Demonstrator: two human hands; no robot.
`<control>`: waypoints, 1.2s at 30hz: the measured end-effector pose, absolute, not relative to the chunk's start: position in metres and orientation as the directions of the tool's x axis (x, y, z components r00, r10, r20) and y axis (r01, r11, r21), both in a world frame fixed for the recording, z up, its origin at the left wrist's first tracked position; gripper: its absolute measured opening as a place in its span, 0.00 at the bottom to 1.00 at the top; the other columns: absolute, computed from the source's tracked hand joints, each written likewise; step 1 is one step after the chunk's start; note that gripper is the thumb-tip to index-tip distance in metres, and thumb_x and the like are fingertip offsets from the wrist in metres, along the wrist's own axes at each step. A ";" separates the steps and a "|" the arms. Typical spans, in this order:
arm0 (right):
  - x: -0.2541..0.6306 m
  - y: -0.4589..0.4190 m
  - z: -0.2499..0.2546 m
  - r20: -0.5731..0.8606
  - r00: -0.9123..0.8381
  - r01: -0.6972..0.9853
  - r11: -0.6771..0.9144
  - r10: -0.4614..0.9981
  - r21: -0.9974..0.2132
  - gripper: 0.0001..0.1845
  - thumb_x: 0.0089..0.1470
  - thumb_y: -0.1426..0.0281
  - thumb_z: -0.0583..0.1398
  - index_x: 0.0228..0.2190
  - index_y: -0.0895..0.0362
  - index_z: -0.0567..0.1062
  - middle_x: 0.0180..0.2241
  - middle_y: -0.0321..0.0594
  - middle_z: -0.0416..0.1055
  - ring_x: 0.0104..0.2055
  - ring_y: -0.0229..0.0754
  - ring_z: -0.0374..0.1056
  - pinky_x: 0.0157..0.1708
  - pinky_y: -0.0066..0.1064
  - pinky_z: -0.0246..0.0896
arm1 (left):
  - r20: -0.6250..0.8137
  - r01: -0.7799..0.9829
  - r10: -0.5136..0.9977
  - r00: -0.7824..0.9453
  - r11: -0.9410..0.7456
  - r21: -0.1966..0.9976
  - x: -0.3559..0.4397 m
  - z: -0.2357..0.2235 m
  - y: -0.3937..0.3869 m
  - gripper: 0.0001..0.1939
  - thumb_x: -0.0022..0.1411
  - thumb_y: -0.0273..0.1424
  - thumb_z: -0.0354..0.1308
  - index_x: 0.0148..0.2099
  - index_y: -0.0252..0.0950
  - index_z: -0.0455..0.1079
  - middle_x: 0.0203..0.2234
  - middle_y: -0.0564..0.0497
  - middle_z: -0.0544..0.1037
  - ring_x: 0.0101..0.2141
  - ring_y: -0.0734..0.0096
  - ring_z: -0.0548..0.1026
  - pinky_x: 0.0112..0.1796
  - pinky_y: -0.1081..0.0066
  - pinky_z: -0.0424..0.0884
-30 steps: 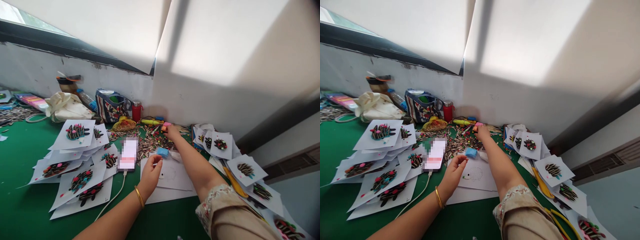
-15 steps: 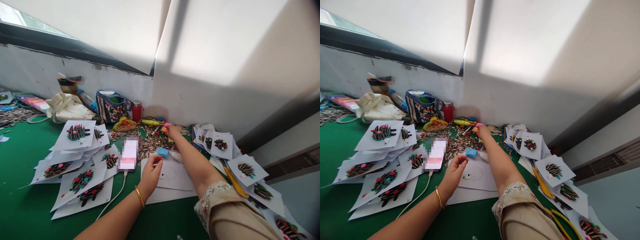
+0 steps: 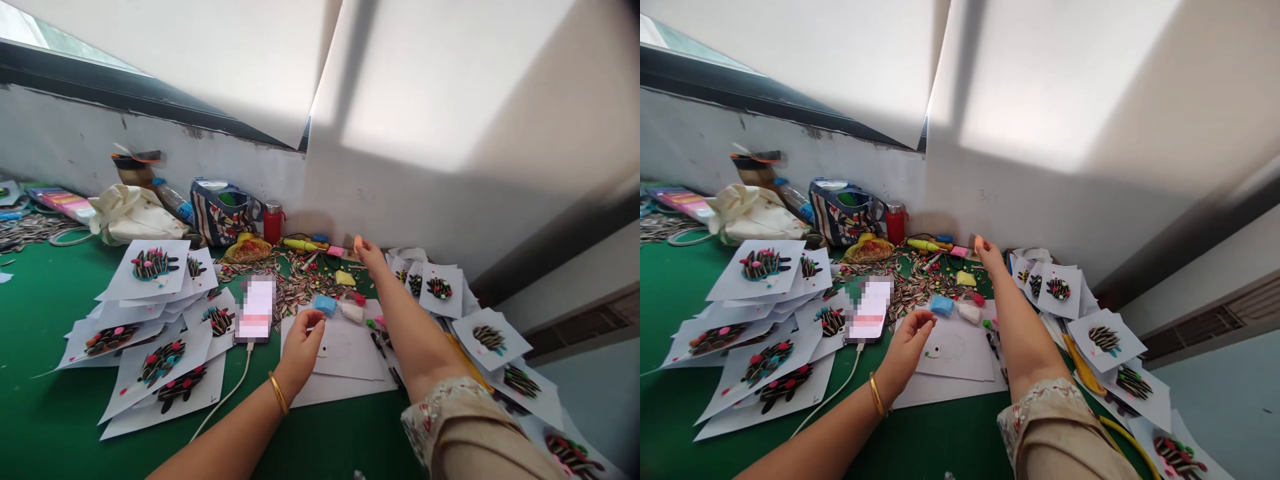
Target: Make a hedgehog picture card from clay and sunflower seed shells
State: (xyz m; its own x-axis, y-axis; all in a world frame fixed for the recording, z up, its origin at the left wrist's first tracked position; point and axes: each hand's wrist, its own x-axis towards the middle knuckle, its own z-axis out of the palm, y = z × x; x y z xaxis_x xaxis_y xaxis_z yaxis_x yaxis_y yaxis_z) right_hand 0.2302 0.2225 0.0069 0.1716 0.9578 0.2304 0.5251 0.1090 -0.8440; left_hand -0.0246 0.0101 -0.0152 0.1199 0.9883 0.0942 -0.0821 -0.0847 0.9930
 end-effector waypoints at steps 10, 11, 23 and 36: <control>0.251 0.177 0.022 -0.131 -0.247 0.710 0.087 0.960 -0.699 0.24 0.38 0.65 0.69 0.42 0.52 0.80 0.40 0.37 0.79 0.40 0.42 0.73 0.42 0.29 0.66 | 0.094 -0.085 0.987 0.133 -0.083 0.993 -0.024 -0.012 0.008 0.12 0.62 0.38 0.55 0.44 0.37 0.68 0.39 0.47 0.74 0.42 0.64 0.73 0.42 0.65 0.68; 0.247 0.179 0.021 -0.132 -0.241 0.735 0.092 0.962 -0.672 0.23 0.41 0.65 0.68 0.43 0.52 0.80 0.41 0.37 0.78 0.41 0.42 0.73 0.43 0.29 0.66 | 0.093 -0.087 0.987 0.134 -0.081 0.993 -0.024 -0.012 0.008 0.12 0.62 0.38 0.55 0.44 0.37 0.68 0.39 0.47 0.75 0.42 0.64 0.73 0.42 0.65 0.68; 0.201 0.221 0.007 0.108 -0.096 0.917 0.131 0.989 -0.377 0.14 0.54 0.69 0.59 0.43 0.58 0.78 0.57 0.47 0.66 0.60 0.48 0.57 0.60 0.33 0.48 | 0.075 -0.089 0.989 0.131 -0.063 0.994 -0.024 -0.015 0.009 0.11 0.62 0.37 0.55 0.45 0.38 0.68 0.40 0.46 0.74 0.44 0.63 0.73 0.44 0.64 0.68; 0.186 0.083 0.044 0.229 -0.142 0.379 0.266 0.963 -0.886 0.28 0.50 0.63 0.62 0.51 0.53 0.60 0.32 0.34 0.71 0.32 0.39 0.68 0.34 0.33 0.65 | 0.085 -0.197 0.989 0.124 -0.060 0.979 -0.023 -0.009 0.010 0.22 0.57 0.41 0.61 0.51 0.36 0.65 0.46 0.43 0.72 0.45 0.64 0.72 0.43 0.66 0.69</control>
